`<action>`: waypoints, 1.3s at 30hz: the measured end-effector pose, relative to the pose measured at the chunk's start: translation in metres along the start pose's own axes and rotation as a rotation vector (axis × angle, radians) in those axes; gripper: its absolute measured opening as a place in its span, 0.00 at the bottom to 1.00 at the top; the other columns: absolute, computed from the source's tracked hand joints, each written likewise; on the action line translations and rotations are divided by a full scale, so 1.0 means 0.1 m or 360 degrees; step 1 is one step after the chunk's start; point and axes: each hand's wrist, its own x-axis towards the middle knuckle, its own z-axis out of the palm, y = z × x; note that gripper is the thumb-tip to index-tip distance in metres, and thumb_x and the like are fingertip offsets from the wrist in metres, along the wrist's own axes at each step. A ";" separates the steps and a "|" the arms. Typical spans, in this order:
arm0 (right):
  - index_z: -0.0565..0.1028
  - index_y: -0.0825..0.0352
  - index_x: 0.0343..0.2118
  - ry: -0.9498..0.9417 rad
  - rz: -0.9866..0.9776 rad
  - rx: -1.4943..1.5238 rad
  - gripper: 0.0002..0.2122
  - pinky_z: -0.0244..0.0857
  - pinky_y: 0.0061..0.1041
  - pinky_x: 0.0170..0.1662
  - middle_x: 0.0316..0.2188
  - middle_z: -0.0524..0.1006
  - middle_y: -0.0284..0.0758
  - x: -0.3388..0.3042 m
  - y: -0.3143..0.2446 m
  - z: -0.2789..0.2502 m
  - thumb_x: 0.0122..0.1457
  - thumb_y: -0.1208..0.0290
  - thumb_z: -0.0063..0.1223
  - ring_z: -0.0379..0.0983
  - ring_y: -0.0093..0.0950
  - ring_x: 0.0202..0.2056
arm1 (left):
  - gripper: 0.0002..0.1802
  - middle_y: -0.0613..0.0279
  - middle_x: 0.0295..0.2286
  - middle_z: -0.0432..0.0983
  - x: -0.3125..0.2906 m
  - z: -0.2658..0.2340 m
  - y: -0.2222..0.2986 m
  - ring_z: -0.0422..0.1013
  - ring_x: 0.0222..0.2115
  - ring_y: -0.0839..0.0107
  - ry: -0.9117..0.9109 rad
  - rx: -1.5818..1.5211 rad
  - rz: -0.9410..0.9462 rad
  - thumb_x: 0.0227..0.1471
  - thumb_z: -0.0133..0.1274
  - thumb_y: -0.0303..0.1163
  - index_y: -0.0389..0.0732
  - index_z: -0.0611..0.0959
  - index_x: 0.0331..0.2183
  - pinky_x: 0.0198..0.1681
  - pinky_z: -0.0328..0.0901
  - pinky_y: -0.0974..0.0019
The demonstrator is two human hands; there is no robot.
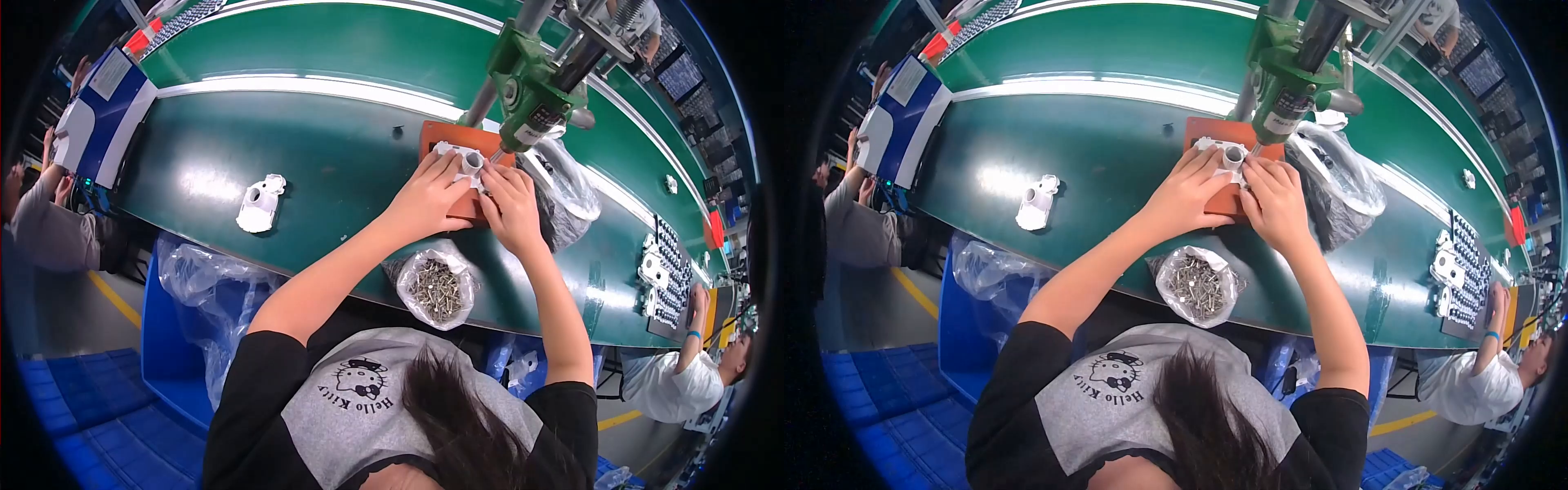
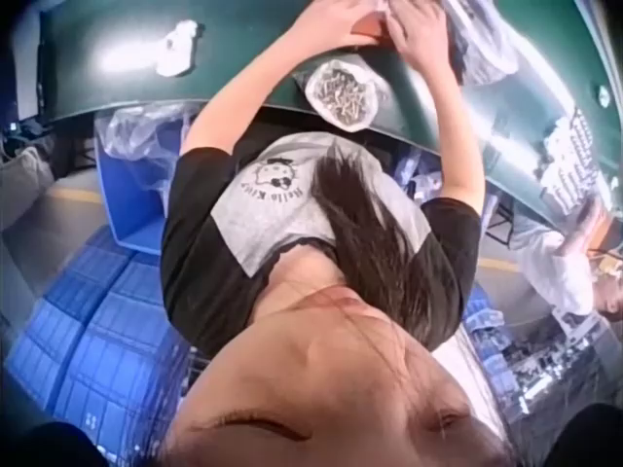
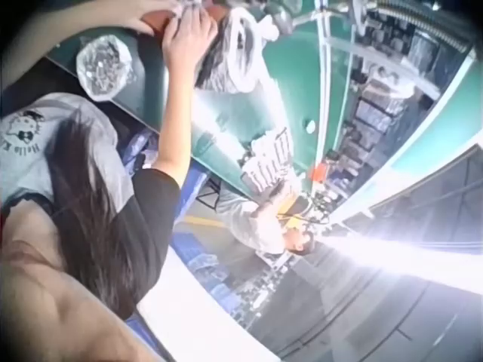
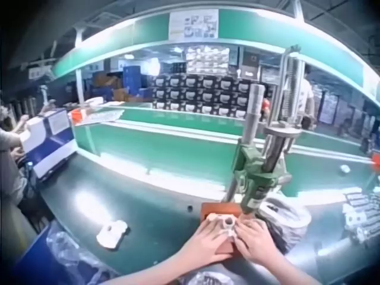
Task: Assemble white plastic components using a hand-operated press on a production line.
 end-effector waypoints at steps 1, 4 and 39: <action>0.70 0.68 0.47 0.0021 0.0121 0.0013 0.18 0.53 0.37 0.56 0.48 0.71 0.39 -0.02 -0.02 0.00 0.51 0.73 0.51 0.65 0.39 0.48 | 0.35 0.43 0.48 0.65 0.00 0.01 0.01 0.59 0.53 0.50 0.0007 -0.0020 -0.0004 0.30 0.65 0.44 0.38 0.74 0.42 0.58 0.52 0.48; 0.69 0.67 0.49 0.0021 0.0349 0.0359 0.19 0.52 0.35 0.57 0.49 0.70 0.40 -0.09 0.04 -0.03 0.52 0.75 0.50 0.63 0.40 0.50 | 0.34 0.40 0.45 0.67 0.03 0.06 -0.01 0.60 0.52 0.49 0.0063 -0.0013 0.0034 0.28 0.66 0.44 0.37 0.74 0.39 0.57 0.52 0.47; 0.76 0.70 0.28 -0.0016 0.0487 0.0618 0.04 0.62 0.20 0.30 0.24 0.74 0.34 -0.13 -0.42 -0.34 0.47 0.79 0.56 0.69 0.23 0.25 | 0.35 0.44 0.48 0.65 -0.02 0.03 0.00 0.59 0.53 0.52 0.0051 -0.0034 -0.0088 0.31 0.65 0.46 0.36 0.76 0.41 0.59 0.51 0.49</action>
